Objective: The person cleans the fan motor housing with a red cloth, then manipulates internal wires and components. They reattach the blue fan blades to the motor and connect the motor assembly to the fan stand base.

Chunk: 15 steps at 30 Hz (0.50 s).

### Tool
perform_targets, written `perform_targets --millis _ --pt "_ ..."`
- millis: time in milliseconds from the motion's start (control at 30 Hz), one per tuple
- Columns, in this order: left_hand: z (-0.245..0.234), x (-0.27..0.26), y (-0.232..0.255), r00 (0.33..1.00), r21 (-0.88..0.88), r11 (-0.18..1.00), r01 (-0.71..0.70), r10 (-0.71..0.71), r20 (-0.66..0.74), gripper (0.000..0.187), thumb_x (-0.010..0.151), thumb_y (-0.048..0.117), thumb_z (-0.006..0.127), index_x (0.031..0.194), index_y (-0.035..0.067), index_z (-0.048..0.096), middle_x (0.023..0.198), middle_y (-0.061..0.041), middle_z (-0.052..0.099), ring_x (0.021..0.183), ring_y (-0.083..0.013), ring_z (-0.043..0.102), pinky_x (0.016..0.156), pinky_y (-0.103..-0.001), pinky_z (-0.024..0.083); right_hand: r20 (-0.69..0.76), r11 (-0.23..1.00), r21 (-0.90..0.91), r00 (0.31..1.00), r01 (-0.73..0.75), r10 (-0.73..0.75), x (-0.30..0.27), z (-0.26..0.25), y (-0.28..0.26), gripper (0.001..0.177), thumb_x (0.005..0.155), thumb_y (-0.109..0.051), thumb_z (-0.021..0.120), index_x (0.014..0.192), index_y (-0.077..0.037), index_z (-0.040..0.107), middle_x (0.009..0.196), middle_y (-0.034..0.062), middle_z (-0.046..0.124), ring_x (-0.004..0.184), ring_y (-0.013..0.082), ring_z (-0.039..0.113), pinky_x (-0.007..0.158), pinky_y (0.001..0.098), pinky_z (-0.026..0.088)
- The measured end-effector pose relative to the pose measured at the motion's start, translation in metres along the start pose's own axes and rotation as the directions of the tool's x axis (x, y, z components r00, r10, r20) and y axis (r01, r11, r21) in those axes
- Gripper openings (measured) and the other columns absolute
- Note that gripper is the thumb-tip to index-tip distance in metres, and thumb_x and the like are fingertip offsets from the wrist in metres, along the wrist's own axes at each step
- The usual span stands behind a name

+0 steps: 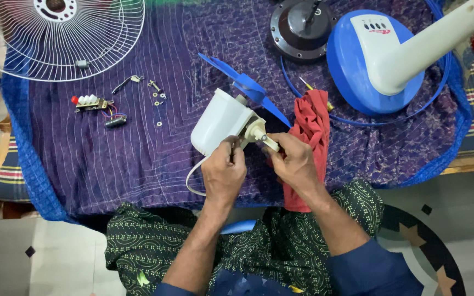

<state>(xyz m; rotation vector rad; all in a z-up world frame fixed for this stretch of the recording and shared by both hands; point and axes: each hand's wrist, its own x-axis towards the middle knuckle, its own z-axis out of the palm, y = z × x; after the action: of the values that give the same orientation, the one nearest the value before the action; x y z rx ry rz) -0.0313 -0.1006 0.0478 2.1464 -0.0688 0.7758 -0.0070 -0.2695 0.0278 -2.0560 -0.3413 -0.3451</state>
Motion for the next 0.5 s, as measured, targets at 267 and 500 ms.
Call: perform_targets --millis 267,500 --pt "-0.002 -0.001 0.001 0.991 -0.105 0.987 0.126 -0.129 -0.022 0.008 0.092 0.004 0.071 0.098 -0.001 0.072 0.081 -0.016 0.074 0.064 -0.0216 0.073 0.057 -0.033 0.055 -0.072 0.994 -0.048 0.992 0.097 -0.1 0.001 0.001 0.007 0.029 0.085 0.002 0.076 0.113 -0.001 0.071 0.099 0.0139 0.074 0.08 0.0223 0.073 0.068 0.0321 0.057" --pt "-0.012 0.013 -0.02 0.995 0.009 0.998 -0.069 0.069 -0.068 0.009 0.095 0.003 0.072 0.103 0.003 0.072 0.092 -0.016 0.074 0.082 -0.0328 0.075 0.071 -0.039 0.058 -0.097 0.953 -0.036 0.948 0.302 -0.304 0.02 -0.006 0.001 0.033 0.083 0.012 0.069 0.114 0.0 0.071 0.112 0.0156 0.073 0.098 0.0277 0.076 0.083 0.0321 0.062"
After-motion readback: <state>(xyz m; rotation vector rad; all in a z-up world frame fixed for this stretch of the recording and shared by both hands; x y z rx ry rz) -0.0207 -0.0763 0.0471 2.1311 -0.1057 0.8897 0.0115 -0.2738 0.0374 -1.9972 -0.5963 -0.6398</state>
